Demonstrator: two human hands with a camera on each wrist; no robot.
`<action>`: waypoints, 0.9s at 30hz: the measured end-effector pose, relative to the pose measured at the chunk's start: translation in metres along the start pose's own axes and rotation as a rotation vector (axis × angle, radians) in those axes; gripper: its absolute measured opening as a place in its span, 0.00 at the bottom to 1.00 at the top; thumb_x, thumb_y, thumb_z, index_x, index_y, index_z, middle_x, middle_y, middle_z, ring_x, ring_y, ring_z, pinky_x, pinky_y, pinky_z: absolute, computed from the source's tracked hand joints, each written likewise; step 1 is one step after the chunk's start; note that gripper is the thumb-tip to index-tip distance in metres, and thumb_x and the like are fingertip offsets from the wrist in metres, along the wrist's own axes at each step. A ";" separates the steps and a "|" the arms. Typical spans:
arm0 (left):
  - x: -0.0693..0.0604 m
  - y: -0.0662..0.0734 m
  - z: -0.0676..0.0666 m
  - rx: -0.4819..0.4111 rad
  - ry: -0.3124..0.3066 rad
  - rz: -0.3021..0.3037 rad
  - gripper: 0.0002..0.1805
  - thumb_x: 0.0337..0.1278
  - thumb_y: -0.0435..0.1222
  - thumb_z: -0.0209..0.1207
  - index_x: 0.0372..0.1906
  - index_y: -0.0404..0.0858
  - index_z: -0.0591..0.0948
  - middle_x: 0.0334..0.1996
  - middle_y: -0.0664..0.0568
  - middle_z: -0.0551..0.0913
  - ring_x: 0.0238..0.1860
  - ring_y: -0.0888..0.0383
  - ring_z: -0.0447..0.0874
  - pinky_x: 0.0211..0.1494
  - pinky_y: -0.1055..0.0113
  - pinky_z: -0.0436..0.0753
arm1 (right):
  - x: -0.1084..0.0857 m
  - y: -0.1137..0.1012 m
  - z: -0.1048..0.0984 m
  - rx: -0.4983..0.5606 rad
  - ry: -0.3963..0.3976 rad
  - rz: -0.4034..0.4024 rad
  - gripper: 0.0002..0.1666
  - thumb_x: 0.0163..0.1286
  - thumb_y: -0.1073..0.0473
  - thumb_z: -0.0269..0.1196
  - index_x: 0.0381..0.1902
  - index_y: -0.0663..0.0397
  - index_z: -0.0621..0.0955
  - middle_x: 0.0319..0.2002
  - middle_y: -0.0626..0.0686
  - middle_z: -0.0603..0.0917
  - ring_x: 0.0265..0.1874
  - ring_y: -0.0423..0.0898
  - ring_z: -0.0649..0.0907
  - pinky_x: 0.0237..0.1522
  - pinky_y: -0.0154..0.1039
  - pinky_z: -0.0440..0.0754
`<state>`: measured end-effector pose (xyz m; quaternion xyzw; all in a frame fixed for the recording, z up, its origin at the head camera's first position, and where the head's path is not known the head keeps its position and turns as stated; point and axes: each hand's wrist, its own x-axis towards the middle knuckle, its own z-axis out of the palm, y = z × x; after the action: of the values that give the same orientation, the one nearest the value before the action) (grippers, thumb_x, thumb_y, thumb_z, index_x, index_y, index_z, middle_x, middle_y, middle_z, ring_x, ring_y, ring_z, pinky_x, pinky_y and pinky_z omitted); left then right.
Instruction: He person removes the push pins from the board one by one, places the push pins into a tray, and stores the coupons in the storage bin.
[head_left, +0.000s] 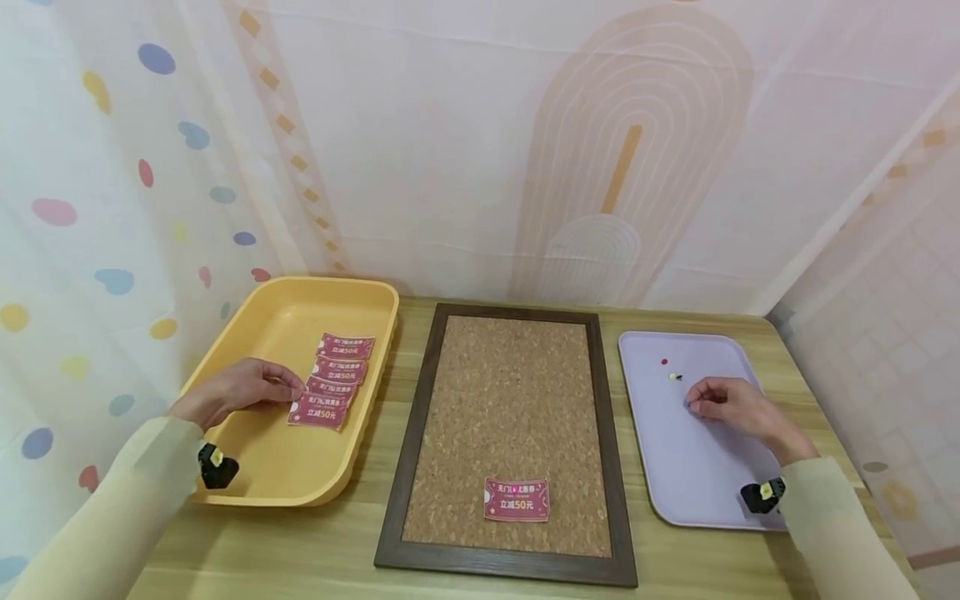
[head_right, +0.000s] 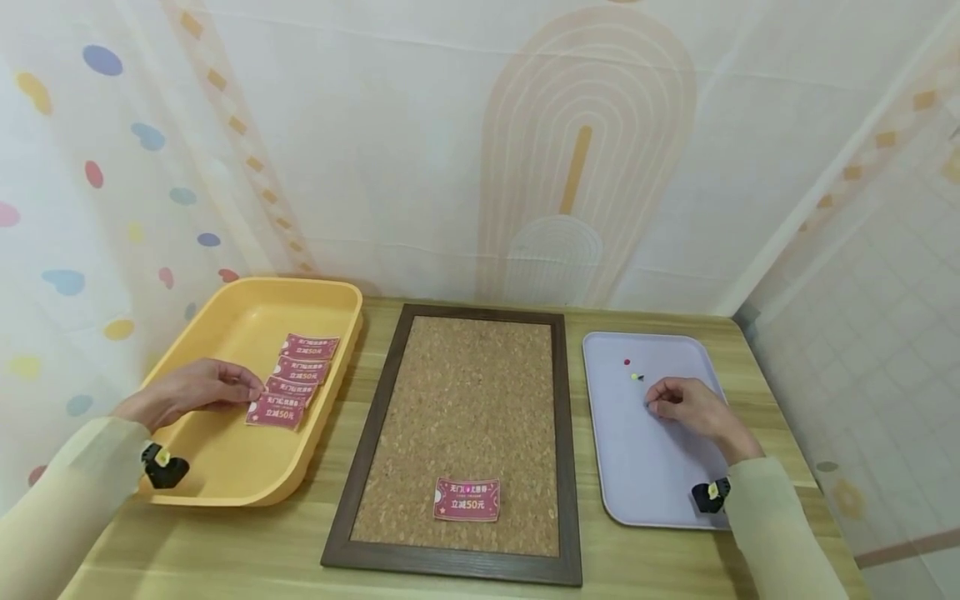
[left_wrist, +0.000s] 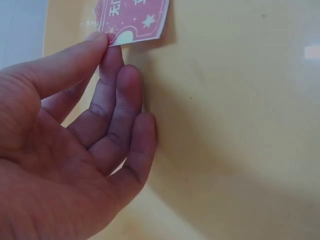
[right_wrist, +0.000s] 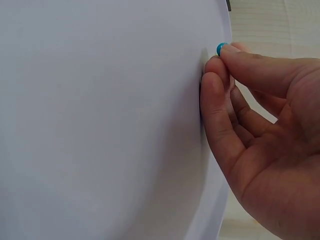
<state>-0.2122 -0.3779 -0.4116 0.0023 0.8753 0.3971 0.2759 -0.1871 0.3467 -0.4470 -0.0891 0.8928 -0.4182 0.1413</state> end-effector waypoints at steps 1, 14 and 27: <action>0.000 0.000 0.000 0.006 0.001 -0.003 0.15 0.70 0.35 0.63 0.51 0.25 0.84 0.39 0.53 0.87 0.37 0.58 0.80 0.41 0.66 0.82 | 0.000 0.000 0.000 -0.001 -0.004 0.003 0.05 0.73 0.71 0.63 0.44 0.70 0.82 0.37 0.54 0.81 0.34 0.39 0.77 0.37 0.31 0.81; -0.008 -0.004 -0.003 0.097 0.005 -0.019 0.23 0.70 0.42 0.65 0.58 0.26 0.83 0.48 0.47 0.88 0.44 0.55 0.82 0.47 0.65 0.84 | 0.002 -0.001 0.001 -0.096 -0.001 -0.040 0.08 0.72 0.65 0.66 0.45 0.65 0.86 0.44 0.56 0.86 0.40 0.41 0.77 0.42 0.29 0.77; -0.034 0.053 0.010 0.176 0.198 0.196 0.25 0.78 0.46 0.56 0.64 0.30 0.79 0.60 0.38 0.81 0.57 0.49 0.79 0.53 0.67 0.79 | -0.010 -0.018 0.005 -0.065 0.084 -0.091 0.10 0.76 0.67 0.60 0.48 0.70 0.83 0.39 0.55 0.84 0.34 0.38 0.77 0.36 0.31 0.77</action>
<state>-0.1901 -0.3425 -0.3640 0.0728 0.9252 0.3422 0.1467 -0.1752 0.3342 -0.4341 -0.1167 0.9060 -0.3986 0.0813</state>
